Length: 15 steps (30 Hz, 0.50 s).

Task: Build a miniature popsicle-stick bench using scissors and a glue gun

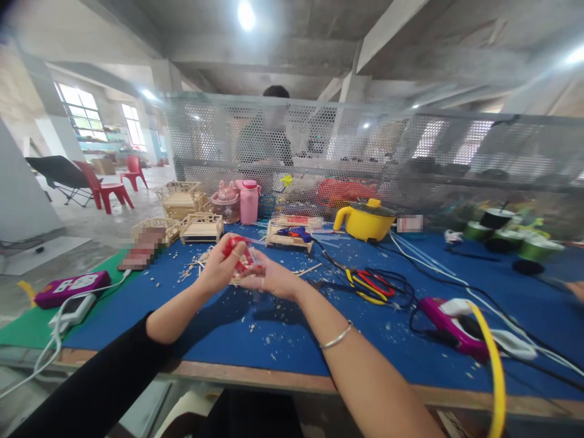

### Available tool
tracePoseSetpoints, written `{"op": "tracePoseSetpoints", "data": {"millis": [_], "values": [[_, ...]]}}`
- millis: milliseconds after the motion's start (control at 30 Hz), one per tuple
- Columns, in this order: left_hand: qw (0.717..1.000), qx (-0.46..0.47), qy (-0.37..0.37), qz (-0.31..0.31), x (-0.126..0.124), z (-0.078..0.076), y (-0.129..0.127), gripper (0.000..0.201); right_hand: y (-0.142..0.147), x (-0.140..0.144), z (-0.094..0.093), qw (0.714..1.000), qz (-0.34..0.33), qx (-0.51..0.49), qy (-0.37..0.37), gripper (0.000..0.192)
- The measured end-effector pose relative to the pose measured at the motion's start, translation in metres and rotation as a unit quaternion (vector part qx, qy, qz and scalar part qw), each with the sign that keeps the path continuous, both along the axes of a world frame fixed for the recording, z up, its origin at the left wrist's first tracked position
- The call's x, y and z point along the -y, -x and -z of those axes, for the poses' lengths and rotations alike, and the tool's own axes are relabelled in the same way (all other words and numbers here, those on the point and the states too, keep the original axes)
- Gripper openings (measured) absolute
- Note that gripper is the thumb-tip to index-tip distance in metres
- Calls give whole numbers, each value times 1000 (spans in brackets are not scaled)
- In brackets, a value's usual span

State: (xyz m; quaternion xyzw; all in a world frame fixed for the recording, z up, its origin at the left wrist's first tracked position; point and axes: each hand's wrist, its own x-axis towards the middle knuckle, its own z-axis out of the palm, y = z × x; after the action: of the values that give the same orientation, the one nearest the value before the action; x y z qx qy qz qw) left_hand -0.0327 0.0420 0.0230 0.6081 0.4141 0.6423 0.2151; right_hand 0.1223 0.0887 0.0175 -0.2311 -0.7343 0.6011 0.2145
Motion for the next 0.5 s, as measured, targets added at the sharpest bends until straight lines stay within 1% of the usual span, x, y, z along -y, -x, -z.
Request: {"op": "tracePoseSetpoints", "data": {"millis": [33, 67, 133, 167, 200, 233, 267, 333, 367, 400, 467, 500], "values": [[996, 77, 44, 23, -3, 1, 0, 28, -3, -3, -2, 999, 36, -10, -5, 84], [983, 154, 88, 56, -5, 2, 1, 32, -5, -6, -4, 997, 72, -29, -11, 81], [940, 277, 154, 125, -9, 2, 2, 39, -11, -14, -9, 988, 130, -79, -30, 69], [920, 322, 170, 144, -12, 1, 5, 40, -15, -19, -11, 982, 154, -98, -41, 64], [906, 357, 175, 147, -14, 0, 8, 39, -18, -24, -12, 977, 178, -107, -53, 62], [895, 389, 172, 136, -18, -2, 14, 37, -22, -29, -13, 970, 206, -103, -71, 62], [886, 420, 164, 112, -21, -4, 21, 35, -26, -34, -13, 962, 239, -87, -102, 63], [860, 486, 149, 46, -29, -6, 39, 31, -34, -42, -9, 936, 289, -12, -199, 59], [845, 514, 145, 10, -33, -7, 49, 29, -37, -45, -6, 922, 289, 43, -253, 56], [833, 536, 133, -18, -36, -8, 60, 28, -38, -47, -2, 910, 265, 103, -301, 55], [816, 563, 110, -64, -40, -8, 80, 26, -38, -48, 7, 889, 175, 212, -366, 66], [816, 563, 108, -74, -41, -7, 88, 27, -36, -48, 11, 880, 126, 251, -383, 70]]}}
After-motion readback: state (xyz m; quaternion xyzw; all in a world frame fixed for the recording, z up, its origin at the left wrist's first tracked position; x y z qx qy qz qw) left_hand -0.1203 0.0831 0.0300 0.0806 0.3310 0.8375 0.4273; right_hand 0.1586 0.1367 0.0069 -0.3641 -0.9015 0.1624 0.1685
